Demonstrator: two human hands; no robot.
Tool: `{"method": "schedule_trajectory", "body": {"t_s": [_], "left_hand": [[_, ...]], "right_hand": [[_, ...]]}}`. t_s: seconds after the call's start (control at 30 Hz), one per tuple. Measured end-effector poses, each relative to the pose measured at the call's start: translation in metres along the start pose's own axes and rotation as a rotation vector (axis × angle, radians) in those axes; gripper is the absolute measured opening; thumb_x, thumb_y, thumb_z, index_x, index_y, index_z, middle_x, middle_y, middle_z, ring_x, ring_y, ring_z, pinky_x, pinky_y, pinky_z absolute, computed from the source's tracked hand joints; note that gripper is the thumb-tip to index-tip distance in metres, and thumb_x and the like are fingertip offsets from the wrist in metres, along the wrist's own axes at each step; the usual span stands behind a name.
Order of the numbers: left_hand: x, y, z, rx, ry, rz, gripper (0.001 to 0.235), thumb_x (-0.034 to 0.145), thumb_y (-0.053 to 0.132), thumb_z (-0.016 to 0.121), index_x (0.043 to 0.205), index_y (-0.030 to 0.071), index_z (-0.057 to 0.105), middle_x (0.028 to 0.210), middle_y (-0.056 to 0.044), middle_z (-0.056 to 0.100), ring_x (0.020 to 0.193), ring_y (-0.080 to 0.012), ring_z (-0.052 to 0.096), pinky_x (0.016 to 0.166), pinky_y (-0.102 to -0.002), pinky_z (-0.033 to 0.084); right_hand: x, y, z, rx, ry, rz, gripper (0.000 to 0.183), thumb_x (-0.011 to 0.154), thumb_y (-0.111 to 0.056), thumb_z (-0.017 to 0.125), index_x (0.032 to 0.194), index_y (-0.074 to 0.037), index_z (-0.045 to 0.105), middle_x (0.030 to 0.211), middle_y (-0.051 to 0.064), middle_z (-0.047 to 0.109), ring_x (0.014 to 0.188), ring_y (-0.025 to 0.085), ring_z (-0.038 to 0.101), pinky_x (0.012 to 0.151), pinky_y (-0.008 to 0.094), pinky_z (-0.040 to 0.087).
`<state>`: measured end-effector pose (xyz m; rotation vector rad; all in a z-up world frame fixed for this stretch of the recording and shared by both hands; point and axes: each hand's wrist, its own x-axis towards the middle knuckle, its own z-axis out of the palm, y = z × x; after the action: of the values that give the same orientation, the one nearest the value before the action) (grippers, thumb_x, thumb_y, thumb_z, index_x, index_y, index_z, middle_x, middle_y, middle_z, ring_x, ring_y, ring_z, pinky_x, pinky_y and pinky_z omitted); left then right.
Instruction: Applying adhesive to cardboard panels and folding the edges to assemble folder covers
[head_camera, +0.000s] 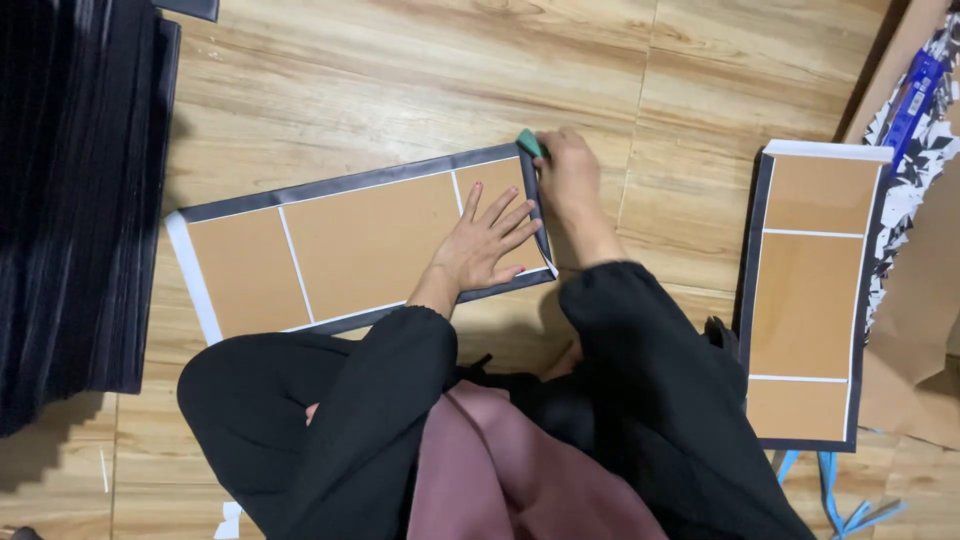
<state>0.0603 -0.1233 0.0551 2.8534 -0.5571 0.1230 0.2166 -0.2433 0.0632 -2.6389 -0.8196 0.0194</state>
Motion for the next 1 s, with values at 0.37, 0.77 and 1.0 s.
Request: {"method": "schedule_trajectory", "body": {"t_s": [0.37,0.77,1.0], "left_hand": [[0.003,-0.002,0.007,0.017,-0.009,-0.011,0.072,0.075,0.060,0.036,0.136,0.020,0.035,0.147,0.000,0.022,0.137,-0.0247,0.011,0.108,-0.058,0.003],[0.001,-0.002,0.002,-0.019,0.029,-0.019,0.072,0.074,0.061,0.038,0.134,0.021,0.035,0.145,0.001,0.025,0.136,-0.0224,0.013,0.109,-0.058,0.000],[-0.001,-0.003,0.004,-0.019,0.076,-0.009,0.067,0.075,0.060,0.044,0.128,0.020,0.041,0.127,-0.003,0.042,0.126,-0.0243,0.031,0.108,-0.058,0.009]], "right_hand": [[-0.123,-0.026,-0.059,-0.009,-0.147,-0.029,0.019,0.076,-0.013,0.066,0.093,-0.012,0.057,0.076,0.005,0.049,0.078,0.028,0.056,0.068,0.037,0.047],[-0.189,-0.029,-0.058,0.022,-0.385,-0.036,0.021,0.070,-0.015,0.069,0.090,-0.014,0.062,0.078,0.004,0.057,0.081,0.026,0.061,0.071,0.035,0.050],[-0.108,-0.016,-0.047,0.164,0.024,0.167,0.023,0.072,-0.012,0.073,0.094,-0.009,0.065,0.086,0.010,0.059,0.086,0.032,0.060,0.076,0.039,0.047]]}}
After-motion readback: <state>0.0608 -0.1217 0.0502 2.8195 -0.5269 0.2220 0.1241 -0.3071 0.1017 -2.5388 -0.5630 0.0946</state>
